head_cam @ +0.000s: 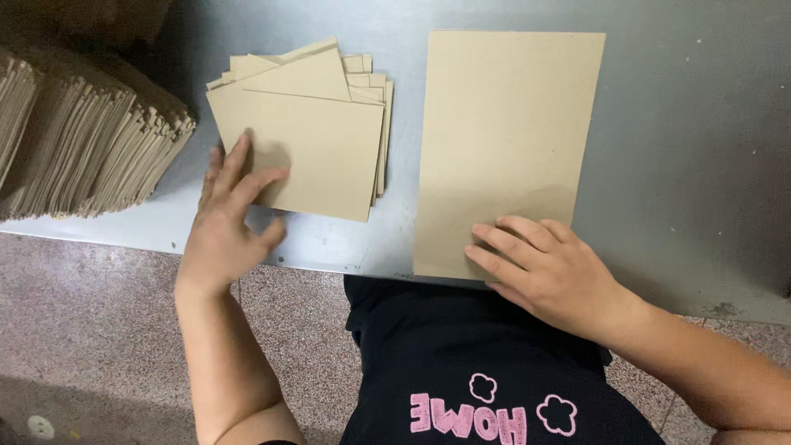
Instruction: The person folds kraft paper sheets in half at a metal worktable, pressing the crease flat with their hands, and stacks the folded pieces in a pile beside them. They repeat the fold-and-stack cycle for sheet after sheet, occasionally squaring up edges before folding.
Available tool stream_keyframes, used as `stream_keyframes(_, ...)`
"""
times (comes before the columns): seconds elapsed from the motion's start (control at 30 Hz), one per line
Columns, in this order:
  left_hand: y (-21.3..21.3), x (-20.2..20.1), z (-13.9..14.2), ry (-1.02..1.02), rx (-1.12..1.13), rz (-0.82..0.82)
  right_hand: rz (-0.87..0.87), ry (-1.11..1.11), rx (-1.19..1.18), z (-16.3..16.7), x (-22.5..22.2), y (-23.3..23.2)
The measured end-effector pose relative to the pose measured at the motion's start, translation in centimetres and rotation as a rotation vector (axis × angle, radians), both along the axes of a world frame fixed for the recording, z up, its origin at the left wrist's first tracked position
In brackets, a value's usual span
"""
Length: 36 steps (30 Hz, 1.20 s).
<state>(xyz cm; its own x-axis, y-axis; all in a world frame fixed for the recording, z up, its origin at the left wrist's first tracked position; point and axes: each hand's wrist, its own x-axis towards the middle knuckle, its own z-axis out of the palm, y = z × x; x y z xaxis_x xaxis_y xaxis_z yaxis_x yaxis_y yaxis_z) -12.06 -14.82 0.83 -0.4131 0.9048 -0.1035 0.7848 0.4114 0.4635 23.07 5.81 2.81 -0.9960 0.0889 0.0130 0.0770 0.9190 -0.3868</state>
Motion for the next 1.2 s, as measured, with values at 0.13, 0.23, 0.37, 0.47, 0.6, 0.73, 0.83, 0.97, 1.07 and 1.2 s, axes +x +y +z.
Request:
stream_keyframes(0.13,1.6,0.3,-2.5,0.032,0.008,0.141,-0.03,-0.016,-0.137,-0.5,0.8,0.6)
stream_keyframes(0.23,4.4,0.0,-3.7,0.066,0.064,0.134,-0.051,-0.021,-0.201,-0.4,0.6,1.1)
stream_keyframes(0.37,7.5,-0.4,-2.7,0.09,0.101,0.039,-0.05,0.012,-0.147,0.0,0.4,0.9)
stream_keyframes(0.47,7.4,1.0,-0.1,0.241,0.106,-0.048,-0.033,0.007,-0.137,0.1,0.5,0.7)
stream_keyframes(0.6,5.9,6.6,2.1,0.437,0.203,-0.352,-0.038,0.014,-0.142,0.0,0.8,0.8)
stream_keyframes(0.73,5.4,10.2,1.2,0.436,0.128,-0.44,-0.036,0.023,-0.202,0.1,0.7,1.5)
stream_keyframes(0.83,7.7,8.0,-2.4,0.328,0.103,-0.439,-0.038,0.037,-0.239,0.2,0.4,1.8)
stream_keyframes(0.97,8.8,3.5,-5.8,0.281,0.134,-0.304,-0.023,0.063,-0.116,0.5,0.5,1.0)
stream_keyframes(1.07,7.7,0.6,-5.5,0.303,0.09,-0.28,-0.076,0.074,-0.005,0.3,0.6,-0.5)
stream_keyframes(1.2,7.0,-1.3,-2.6,0.316,0.011,-0.234,-0.139,0.124,0.031,0.0,0.6,-1.7)
